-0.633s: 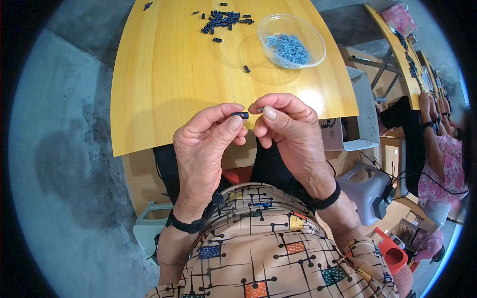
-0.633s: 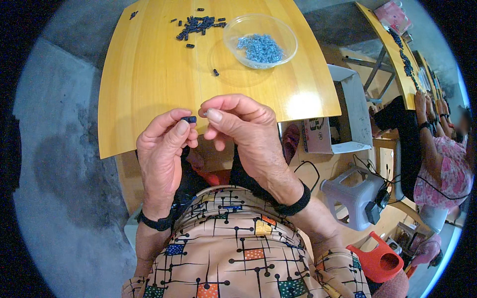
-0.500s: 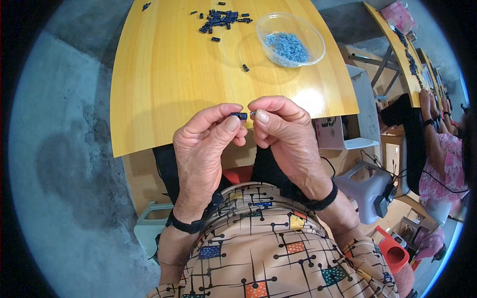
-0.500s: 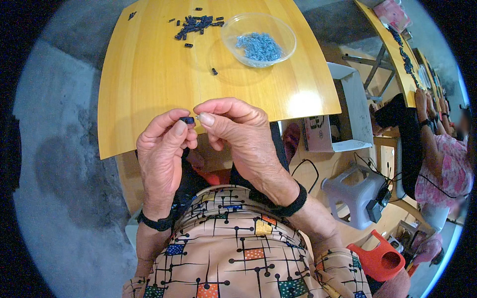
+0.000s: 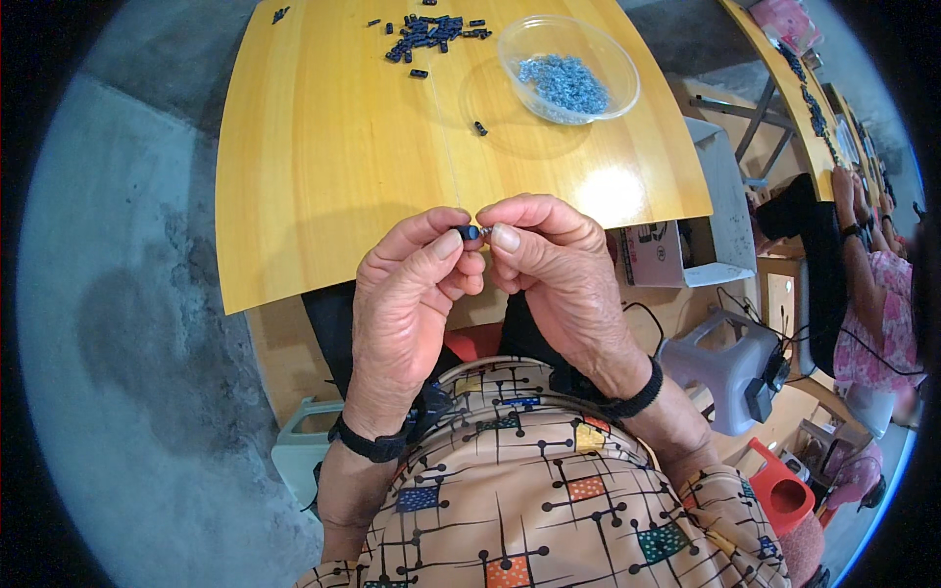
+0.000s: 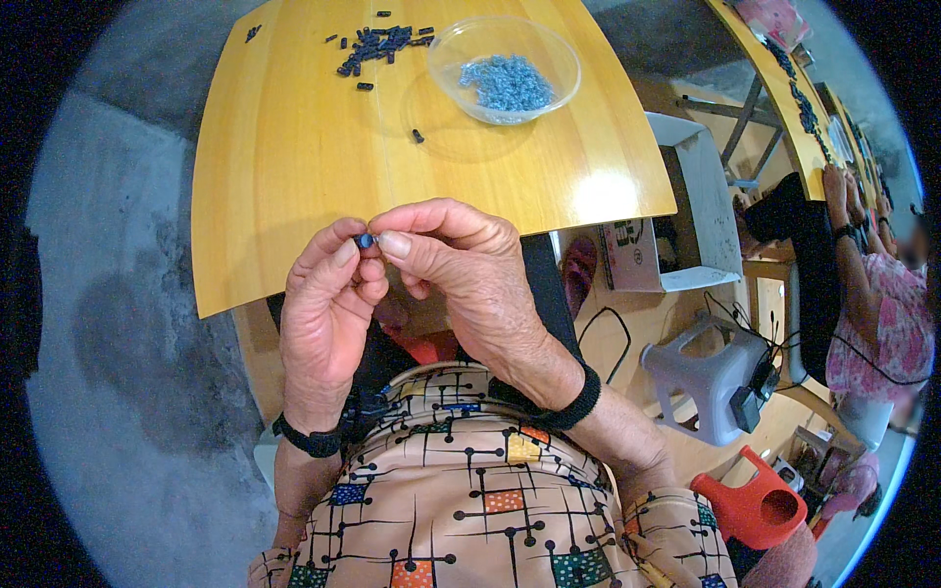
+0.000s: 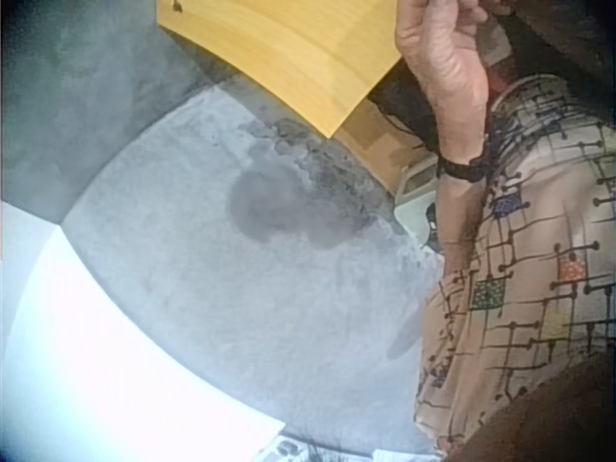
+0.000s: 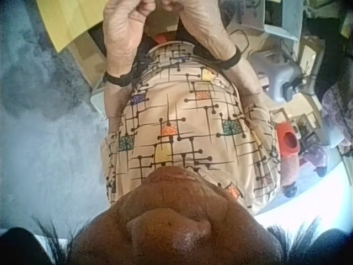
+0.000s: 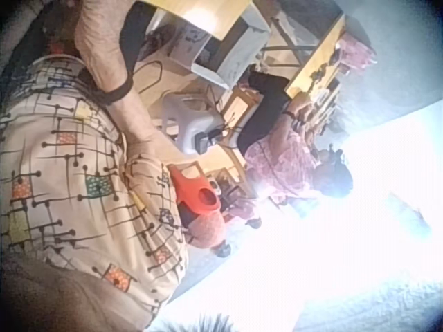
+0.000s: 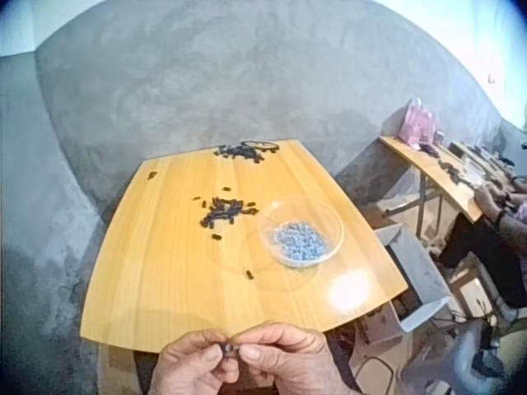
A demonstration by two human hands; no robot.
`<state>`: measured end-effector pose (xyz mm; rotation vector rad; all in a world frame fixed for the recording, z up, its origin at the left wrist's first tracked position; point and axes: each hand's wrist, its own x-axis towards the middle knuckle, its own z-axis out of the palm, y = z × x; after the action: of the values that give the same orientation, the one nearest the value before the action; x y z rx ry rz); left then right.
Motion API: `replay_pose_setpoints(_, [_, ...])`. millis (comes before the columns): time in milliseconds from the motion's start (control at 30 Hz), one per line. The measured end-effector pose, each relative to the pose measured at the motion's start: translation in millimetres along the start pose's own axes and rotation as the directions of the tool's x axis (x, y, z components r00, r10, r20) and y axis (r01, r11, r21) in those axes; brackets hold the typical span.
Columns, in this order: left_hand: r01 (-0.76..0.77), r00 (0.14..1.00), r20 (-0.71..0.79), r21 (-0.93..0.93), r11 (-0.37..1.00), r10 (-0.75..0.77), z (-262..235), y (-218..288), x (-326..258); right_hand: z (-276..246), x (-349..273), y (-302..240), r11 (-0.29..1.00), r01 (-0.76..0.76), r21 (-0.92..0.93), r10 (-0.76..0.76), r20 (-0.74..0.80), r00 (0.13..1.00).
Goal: Manually assembling small blue plastic components into black housings.
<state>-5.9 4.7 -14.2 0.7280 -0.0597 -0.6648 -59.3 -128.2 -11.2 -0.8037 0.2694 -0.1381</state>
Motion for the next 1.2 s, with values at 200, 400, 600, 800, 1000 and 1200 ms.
replay_pose_setpoints(200, [-0.049, 0.998, -0.021, 0.169, 0.984, 0.053, 0, -2, 1, -2, -1, 1, 0.991, 0.051, -0.128, -0.054, -0.016, 0.998])
replay_pose_setpoints(400, [0.006, 0.995, -0.093, 0.315, 0.949, 0.025, 3, -7, -2, -10, 4, 5, 0.77, 0.34, -0.541, -0.355, 0.081, 0.932])
replay_pose_setpoints(600, [0.086, 0.995, -0.063, 0.228, 0.97, -0.074, -4, -14, -1, -16, 6, 7, 0.802, 0.294, -0.52, -0.324, 0.035, 0.945])
replay_pose_setpoints(800, [0.127, 0.991, -0.064, 0.176, 0.976, -0.118, -10, -14, 1, -21, 2, 2, 0.899, 0.169, -0.403, -0.211, -0.062, 0.975])
replay_pose_setpoints(1000, [0.102, 0.995, -0.044, 0.218, 0.971, -0.095, -9, -15, 2, -16, -11, 5, 0.795, 0.302, -0.526, -0.299, 0.093, 0.95])
replay_pose_setpoints(1200, [0.082, 0.996, -0.066, 0.307, 0.948, -0.064, -4, -18, 1, -20, -8, 8, 0.84, 0.226, -0.493, -0.221, 0.071, 0.973])
